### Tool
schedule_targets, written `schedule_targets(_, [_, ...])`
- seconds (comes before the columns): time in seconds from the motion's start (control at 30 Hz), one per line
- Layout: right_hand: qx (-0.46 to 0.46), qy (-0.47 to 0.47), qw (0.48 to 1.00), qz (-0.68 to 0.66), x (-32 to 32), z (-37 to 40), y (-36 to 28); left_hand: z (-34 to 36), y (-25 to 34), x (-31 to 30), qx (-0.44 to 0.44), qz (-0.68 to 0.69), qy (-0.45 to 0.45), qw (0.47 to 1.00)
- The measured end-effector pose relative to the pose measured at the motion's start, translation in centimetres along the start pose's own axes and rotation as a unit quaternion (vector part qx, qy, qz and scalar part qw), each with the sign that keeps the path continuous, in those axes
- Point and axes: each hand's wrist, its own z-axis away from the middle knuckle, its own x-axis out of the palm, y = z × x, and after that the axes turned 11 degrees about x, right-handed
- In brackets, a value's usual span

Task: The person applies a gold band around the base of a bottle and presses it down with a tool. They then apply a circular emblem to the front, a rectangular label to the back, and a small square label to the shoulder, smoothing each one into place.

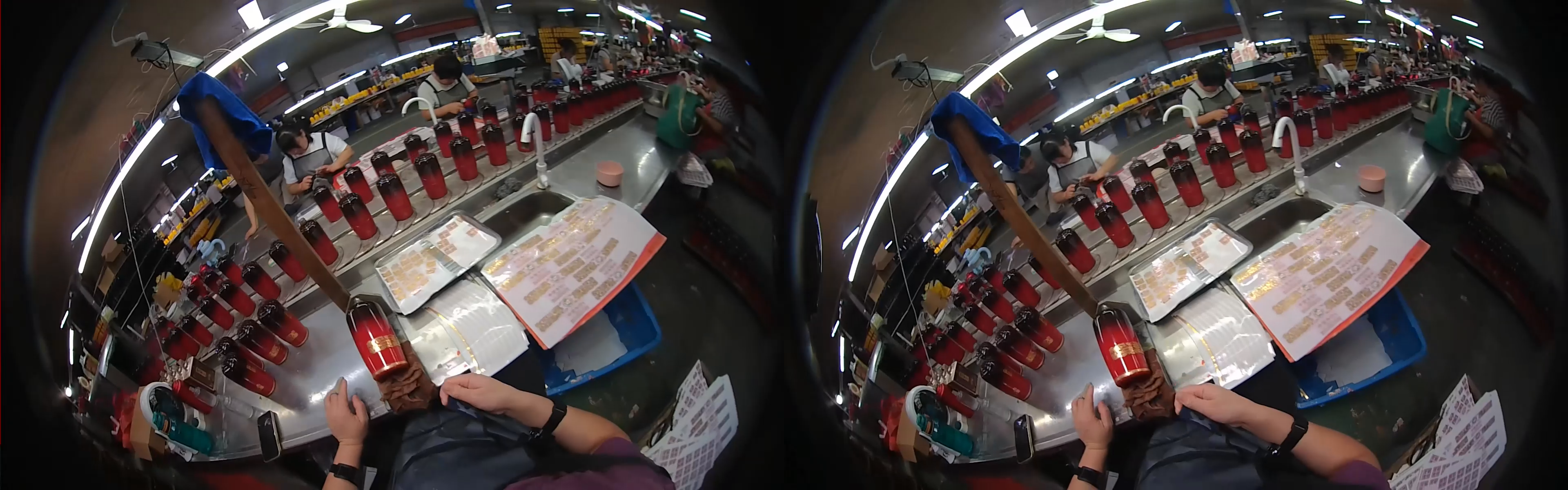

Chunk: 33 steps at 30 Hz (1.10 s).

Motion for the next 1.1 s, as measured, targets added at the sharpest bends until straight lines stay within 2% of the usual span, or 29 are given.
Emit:
schedule_targets(0.07, [0.116, -0.072, 0.986, -0.096, -0.3, 2.2, 1.0, 0.1, 0.0, -0.4, -0.015, -0.013, -0.020, 1.000])
schedule_targets(0.1, [0.135, -0.074, 0.978, -0.137, -0.3, 3.3, 0.9, 0.1, 0.0, -0.3, -0.019, -0.008, -0.020, 1.000])
schedule_targets(0.13, [0.129, -0.071, 0.980, -0.133, -0.6, 4.3, 1.0, 0.0, 0.2, -0.4, -0.014, -0.007, -0.013, 1.000])
schedule_targets(0.2, [0.165, -0.112, 0.978, -0.066, -1.1, 6.4, 1.7, -0.1, 0.5, -0.7, -0.040, 0.002, -0.022, 0.999])
schedule_targets(0.23, [0.155, -0.144, 0.975, -0.067, -1.3, 7.3, 2.5, -0.2, 0.5, -0.8, -0.034, 0.003, -0.014, 0.999])
schedule_targets(0.33, [0.226, -0.212, 0.950, -0.031, -2.2, 10.1, 4.8, -0.3, 0.6, -0.6, -0.021, -0.001, 0.012, 1.000])
schedule_targets(0.4, [0.242, -0.200, 0.948, -0.053, -2.5, 11.5, 7.4, 0.4, 0.1, -0.4, -0.051, -0.001, 0.028, 0.998])
schedule_targets(0.43, [0.244, -0.183, 0.950, -0.066, -2.3, 12.1, 7.8, 0.5, -0.3, -0.3, -0.096, -0.005, 0.004, 0.995])
schedule_targets(0.47, [0.245, -0.176, 0.950, -0.077, -2.3, 12.7, 8.2, 0.9, -0.6, 0.0, -0.096, 0.002, 0.011, 0.995])
schedule_targets(0.53, [0.247, -0.172, 0.950, -0.079, -2.2, 13.1, 8.2, 0.9, -1.8, 0.6, -0.153, 0.023, 0.018, 0.988])
schedule_targets(0.6, [0.248, -0.163, 0.951, -0.087, -2.8, 12.6, 9.0, 0.5, -1.9, 0.4, -0.164, 0.042, 0.023, 0.985])
schedule_targets(0.67, [0.251, -0.160, 0.932, -0.208, -3.0, 12.0, 10.0, 0.3, -2.2, 0.0, -0.241, 0.120, 0.047, 0.962])
schedule_targets(0.73, [0.250, -0.161, 0.925, -0.235, -3.4, 11.5, 10.1, 0.2, -2.9, 0.4, -0.248, 0.155, 0.063, 0.954])
schedule_targets(0.8, [0.244, -0.205, 0.890, -0.328, -3.4, 11.1, 10.9, 1.0, -3.8, 0.7, -0.230, 0.152, 0.079, 0.958])
schedule_targets(0.93, [0.243, -0.217, 0.868, -0.375, -3.6, 10.7, 10.5, 0.9, -4.0, 1.0, -0.227, 0.231, 0.104, 0.940])
schedule_targets(1.0, [0.235, -0.233, 0.855, -0.398, -3.7, 10.3, 10.6, 0.7, -4.3, 0.7, -0.342, 0.350, 0.094, 0.867])
schedule_targets(1.03, [0.217, -0.252, 0.845, -0.419, -3.8, 9.9, 10.8, 0.7, -4.9, 1.0, -0.354, 0.395, 0.106, 0.841])
schedule_targets(1.07, [0.224, -0.251, 0.843, -0.421, -3.9, 9.6, 11.1, 0.9, -4.9, 1.1, -0.361, 0.394, 0.104, 0.839])
schedule_targets(1.1, [0.226, -0.250, 0.843, -0.419, -3.9, 9.2, 11.3, 0.4, -4.6, 0.3, -0.382, 0.440, 0.100, 0.807])
